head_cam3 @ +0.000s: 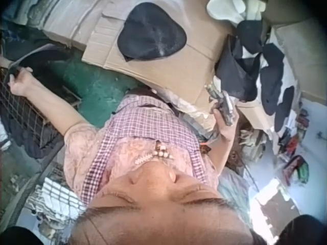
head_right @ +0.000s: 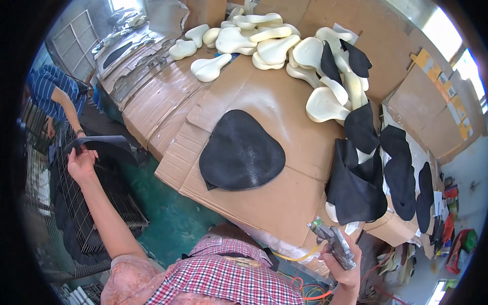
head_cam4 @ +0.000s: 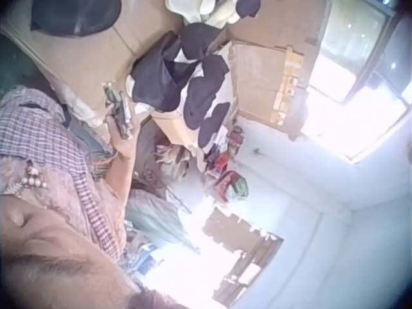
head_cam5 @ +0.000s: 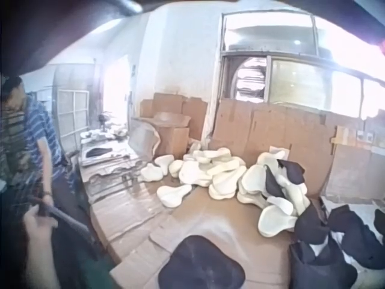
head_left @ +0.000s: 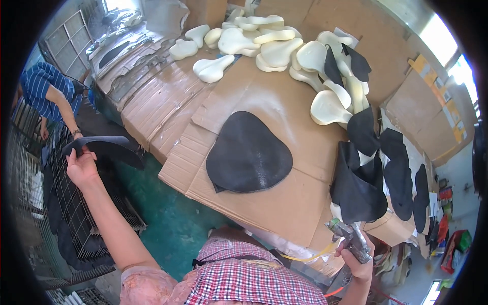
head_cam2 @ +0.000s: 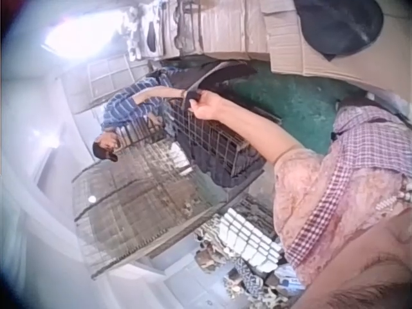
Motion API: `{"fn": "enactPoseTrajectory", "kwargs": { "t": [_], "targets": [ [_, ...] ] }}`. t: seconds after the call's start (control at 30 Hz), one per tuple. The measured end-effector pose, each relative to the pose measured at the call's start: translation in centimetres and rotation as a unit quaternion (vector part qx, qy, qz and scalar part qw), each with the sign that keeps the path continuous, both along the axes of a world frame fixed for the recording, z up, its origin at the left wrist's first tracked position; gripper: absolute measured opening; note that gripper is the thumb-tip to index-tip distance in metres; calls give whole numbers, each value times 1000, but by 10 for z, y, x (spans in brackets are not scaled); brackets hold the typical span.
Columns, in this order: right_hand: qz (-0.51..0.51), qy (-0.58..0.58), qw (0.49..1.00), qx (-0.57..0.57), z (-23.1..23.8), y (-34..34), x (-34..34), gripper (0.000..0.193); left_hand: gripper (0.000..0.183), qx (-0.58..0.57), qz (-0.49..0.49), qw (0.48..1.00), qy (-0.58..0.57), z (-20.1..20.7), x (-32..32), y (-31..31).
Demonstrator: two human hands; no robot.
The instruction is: Apply adhesive to bicycle seat covers using a spray gun and place them on a workspace.
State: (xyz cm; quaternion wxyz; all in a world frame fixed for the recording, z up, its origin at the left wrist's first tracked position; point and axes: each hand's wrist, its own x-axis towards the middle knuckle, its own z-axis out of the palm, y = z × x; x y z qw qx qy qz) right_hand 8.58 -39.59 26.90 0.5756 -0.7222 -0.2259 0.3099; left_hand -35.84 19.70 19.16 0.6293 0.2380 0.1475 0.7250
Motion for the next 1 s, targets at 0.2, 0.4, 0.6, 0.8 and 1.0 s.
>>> {"fn": "enactPoseTrajectory", "kwargs": {
  "t": [0.2,0.4,0.6,0.8,1.0],
  "targets": [
    [124,22,991,-45,10,-6,-3,50,21,-44,99,994,-10,16,48,-17],
    [-50,-7,996,71,-12,-14,14,56,22,-56,113,992,8,16,42,-5],
    [62,23,998,24,-15,-25,5,61,24,-14,133,990,36,23,73,-16],
    [-57,7,998,8,-5,-38,8,63,14,-15,29,999,-9,-35,108,-30],
    [39,92,994,36,-6,-15,-1,56,23,89,107,745,652,-196,225,-112]
  ]
}}
